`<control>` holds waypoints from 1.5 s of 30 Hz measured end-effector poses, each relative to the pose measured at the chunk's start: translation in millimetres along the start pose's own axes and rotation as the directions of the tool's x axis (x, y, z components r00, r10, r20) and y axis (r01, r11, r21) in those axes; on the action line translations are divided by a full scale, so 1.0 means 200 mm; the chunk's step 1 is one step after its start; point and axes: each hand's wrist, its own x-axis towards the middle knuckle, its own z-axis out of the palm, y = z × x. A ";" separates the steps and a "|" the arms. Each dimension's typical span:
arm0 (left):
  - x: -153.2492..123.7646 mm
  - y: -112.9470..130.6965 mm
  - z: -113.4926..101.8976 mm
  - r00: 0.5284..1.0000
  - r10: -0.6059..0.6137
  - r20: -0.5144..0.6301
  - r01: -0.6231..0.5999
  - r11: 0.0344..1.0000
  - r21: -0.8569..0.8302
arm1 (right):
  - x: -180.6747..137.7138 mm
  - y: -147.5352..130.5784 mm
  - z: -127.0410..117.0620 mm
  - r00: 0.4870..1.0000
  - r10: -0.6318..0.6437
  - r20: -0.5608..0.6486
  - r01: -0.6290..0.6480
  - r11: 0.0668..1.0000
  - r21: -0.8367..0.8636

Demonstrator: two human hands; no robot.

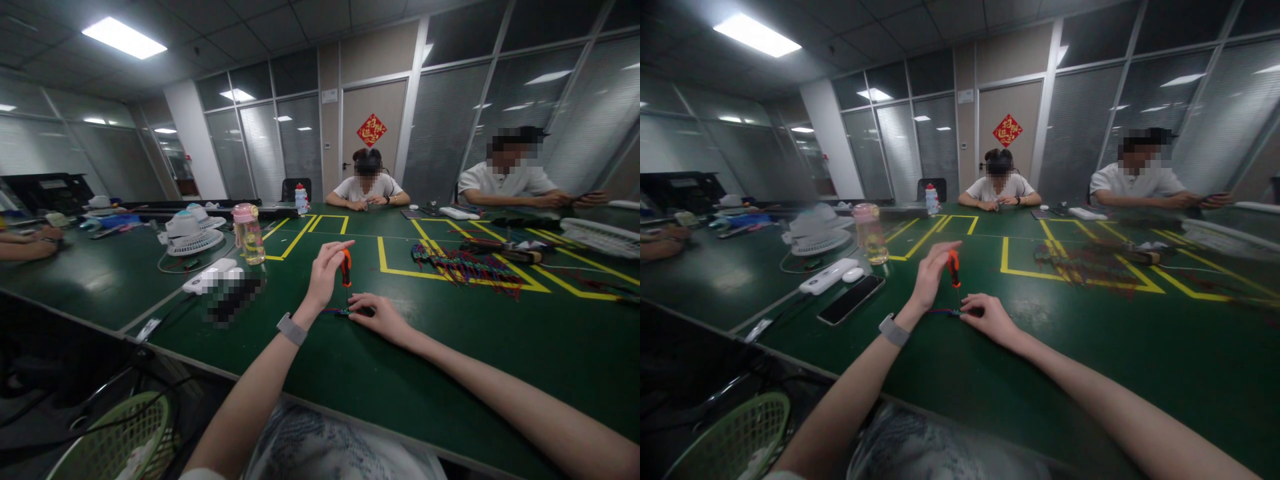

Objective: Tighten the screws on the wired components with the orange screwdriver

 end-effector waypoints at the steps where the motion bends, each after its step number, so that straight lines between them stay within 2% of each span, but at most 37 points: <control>1: 0.00 0.00 0.00 0.999 -0.026 0.020 0.028 0.997 -0.069 | 0.00 0.00 0.00 1.000 -0.001 -0.001 0.001 1.000 0.003; 3: 0.00 -0.01 0.01 0.995 -0.077 0.058 0.087 0.979 -0.183 | 0.00 0.00 0.00 1.000 -0.002 0.001 0.002 1.000 0.010; 5: 0.00 -0.01 0.01 0.993 -0.099 0.060 0.109 0.973 -0.204 | 0.00 0.00 0.00 1.000 -0.003 0.000 0.003 1.000 0.011; 10: 0.00 0.00 0.00 0.999 0.022 -0.050 -0.019 0.998 0.053 | 0.00 0.01 0.01 1.000 0.001 0.000 -0.001 1.000 0.010; 12: 0.00 0.00 -0.01 0.998 0.042 -0.050 -0.037 0.995 0.087 | 0.00 0.01 0.01 1.000 -0.002 -0.005 0.002 1.000 0.017; 18: 0.01 -0.03 0.01 0.996 -0.069 0.061 0.079 0.978 -0.195 | 0.00 -0.01 0.00 1.000 0.007 -0.005 -0.007 1.000 0.011; 20: 0.01 -0.03 0.01 0.993 -0.091 0.073 0.105 0.971 -0.216 | 0.00 -0.01 0.00 1.000 0.009 0.003 -0.009 1.000 0.010; 23: 0.00 -0.01 0.01 0.997 -0.074 0.030 0.077 0.992 -0.101 | 0.00 0.00 0.00 1.000 0.008 0.004 -0.008 1.000 0.010; 26: -0.01 0.01 0.00 1.000 0.007 -0.011 -0.007 0.998 0.060 | 0.00 0.00 0.00 1.000 0.006 -0.002 -0.006 1.000 0.011; 28: 0.00 0.01 0.00 0.999 0.032 -0.010 -0.031 0.995 0.095 | 0.00 0.00 0.00 1.000 0.003 -0.004 -0.003 1.000 0.011; 31: 0.00 -0.01 0.00 1.000 0.001 0.026 0.000 1.000 -0.016 | 0.00 0.00 0.00 1.000 0.002 -0.004 -0.002 1.000 0.007; 33: 0.00 -0.03 0.01 0.996 -0.048 0.075 0.059 0.986 -0.153 | 0.00 0.00 0.00 1.000 0.002 0.001 -0.002 1.000 0.005; 35: 0.00 -0.03 0.01 0.991 -0.084 0.101 0.103 0.973 -0.205 | 0.00 0.00 0.00 1.000 -0.001 0.003 0.001 1.000 0.005; 37: 0.00 -0.01 0.01 0.994 -0.081 0.078 0.092 0.985 -0.146 | 0.00 0.00 0.00 1.000 -0.001 0.001 0.001 1.000 0.006; 41: -0.01 0.01 0.00 1.000 0.006 0.004 -0.007 0.999 0.043 | 0.00 0.00 0.00 1.000 0.001 -0.001 -0.001 1.000 0.002; 43: -0.01 0.01 0.00 1.000 0.028 0.001 -0.028 0.999 0.037 | 0.00 0.00 0.00 1.000 -0.003 0.002 0.003 1.000 0.002; 45: 0.00 0.00 0.00 0.999 0.007 0.034 -0.005 0.998 -0.065 | 0.00 0.00 0.00 1.000 -0.003 0.005 0.003 1.000 0.003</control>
